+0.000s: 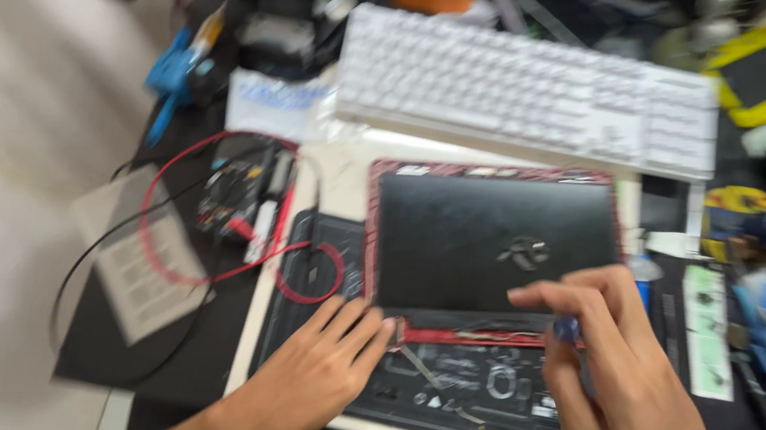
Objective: The person works on the internal components of a tablet by hand and with a screwdriver, manipulating small connectors and wires on a cluttered repair bench.
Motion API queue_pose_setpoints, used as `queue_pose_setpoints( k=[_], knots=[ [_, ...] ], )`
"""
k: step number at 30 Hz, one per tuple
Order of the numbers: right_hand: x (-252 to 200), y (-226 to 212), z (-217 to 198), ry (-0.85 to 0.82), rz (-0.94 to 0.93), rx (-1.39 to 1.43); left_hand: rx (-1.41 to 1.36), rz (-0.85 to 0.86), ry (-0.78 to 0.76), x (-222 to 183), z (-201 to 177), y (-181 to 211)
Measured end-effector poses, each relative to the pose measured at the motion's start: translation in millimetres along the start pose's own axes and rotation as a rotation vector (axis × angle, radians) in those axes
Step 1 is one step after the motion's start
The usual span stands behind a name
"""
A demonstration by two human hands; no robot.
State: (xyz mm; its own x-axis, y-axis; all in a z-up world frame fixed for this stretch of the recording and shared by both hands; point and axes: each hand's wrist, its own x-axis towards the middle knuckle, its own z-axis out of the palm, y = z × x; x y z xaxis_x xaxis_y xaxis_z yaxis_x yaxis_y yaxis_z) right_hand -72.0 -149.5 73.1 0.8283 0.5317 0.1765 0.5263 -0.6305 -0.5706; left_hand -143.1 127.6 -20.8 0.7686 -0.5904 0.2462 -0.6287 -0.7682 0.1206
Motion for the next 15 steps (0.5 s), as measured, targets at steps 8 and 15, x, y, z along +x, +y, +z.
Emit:
queue_pose_setpoints(
  k=[8,15],
  knots=[
    [7.7,4.3,-44.1,0.156,-0.075,-0.024,-0.113,-0.149,-0.285,18.8,8.1,2.9],
    [7.6,54.1,-68.8,0.247,0.205,-0.113,-0.285,-0.317,-0.239,12.9,18.1,4.2]
  ],
)
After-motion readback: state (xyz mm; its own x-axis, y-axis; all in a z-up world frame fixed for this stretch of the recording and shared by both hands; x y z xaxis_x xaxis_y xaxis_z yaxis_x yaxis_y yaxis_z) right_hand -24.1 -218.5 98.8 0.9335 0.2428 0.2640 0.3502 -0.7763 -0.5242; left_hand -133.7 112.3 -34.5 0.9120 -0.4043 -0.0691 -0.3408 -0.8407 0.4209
